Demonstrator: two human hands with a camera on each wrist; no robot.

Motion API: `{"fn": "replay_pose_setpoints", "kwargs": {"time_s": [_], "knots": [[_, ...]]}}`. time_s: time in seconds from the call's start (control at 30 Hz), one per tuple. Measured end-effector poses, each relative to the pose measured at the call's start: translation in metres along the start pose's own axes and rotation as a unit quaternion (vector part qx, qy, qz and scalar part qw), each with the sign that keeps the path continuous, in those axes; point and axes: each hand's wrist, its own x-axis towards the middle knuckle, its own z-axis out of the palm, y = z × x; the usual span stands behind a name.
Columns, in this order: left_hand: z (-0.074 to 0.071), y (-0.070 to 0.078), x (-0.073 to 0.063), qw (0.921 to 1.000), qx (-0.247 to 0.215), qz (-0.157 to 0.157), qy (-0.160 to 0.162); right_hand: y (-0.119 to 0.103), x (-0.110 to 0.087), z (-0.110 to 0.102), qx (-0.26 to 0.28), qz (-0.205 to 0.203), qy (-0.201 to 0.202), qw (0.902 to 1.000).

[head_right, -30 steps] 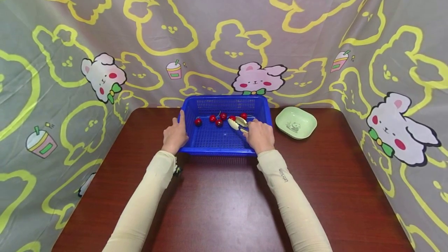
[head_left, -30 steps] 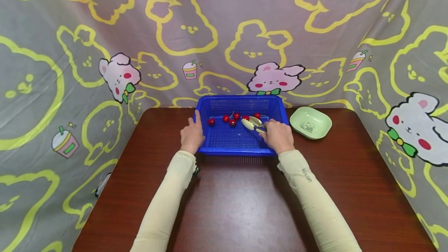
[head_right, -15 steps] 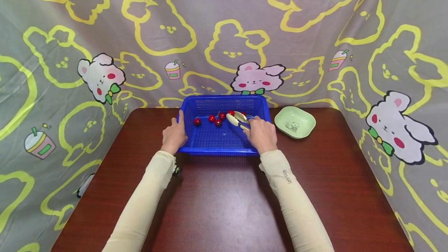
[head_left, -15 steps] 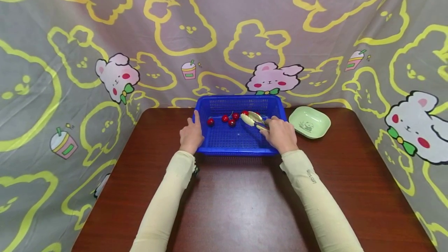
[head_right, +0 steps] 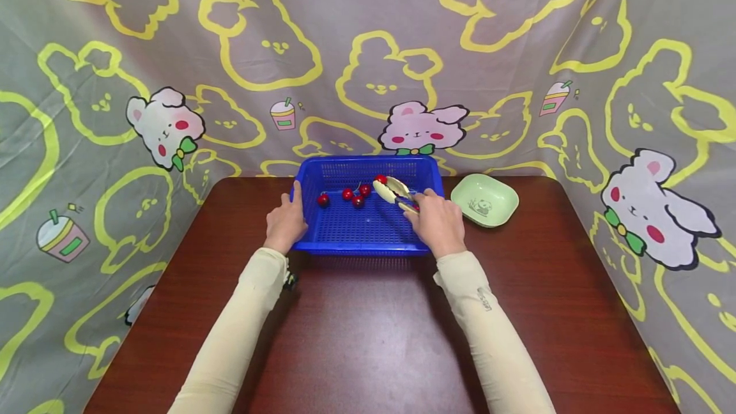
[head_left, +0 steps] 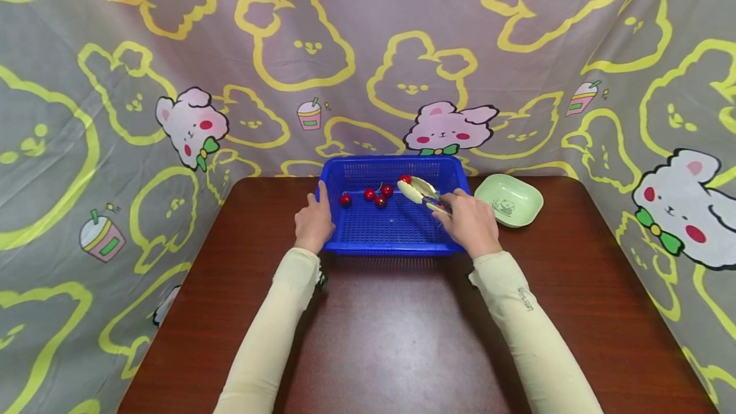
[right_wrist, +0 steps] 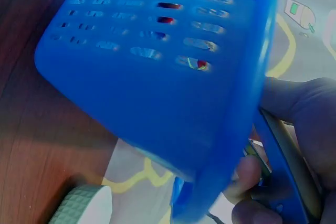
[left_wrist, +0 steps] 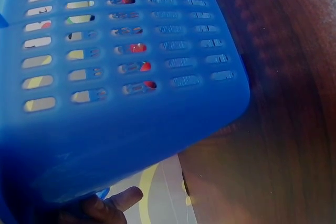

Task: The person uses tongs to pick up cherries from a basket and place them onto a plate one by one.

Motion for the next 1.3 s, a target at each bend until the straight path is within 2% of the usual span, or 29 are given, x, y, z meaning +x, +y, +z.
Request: {"fn": "replay_pose_setpoints", "kwargs": {"time_s": [0.6,0.97,1.3], "knots": [[0.0,0.001,0.0,1.0,-0.009,-0.002,0.002,0.017,-0.02,-0.033,0.017,0.011,0.047,0.9987],[0.002,-0.001,0.002,1.0,-0.005,0.001,0.001,0.04,-0.032,-0.054,0.023,0.042,0.082,0.9955],[0.002,-0.001,0.002,1.0,-0.006,0.002,0.002,0.068,-0.04,-0.066,0.03,0.076,0.09,0.9926]]}}
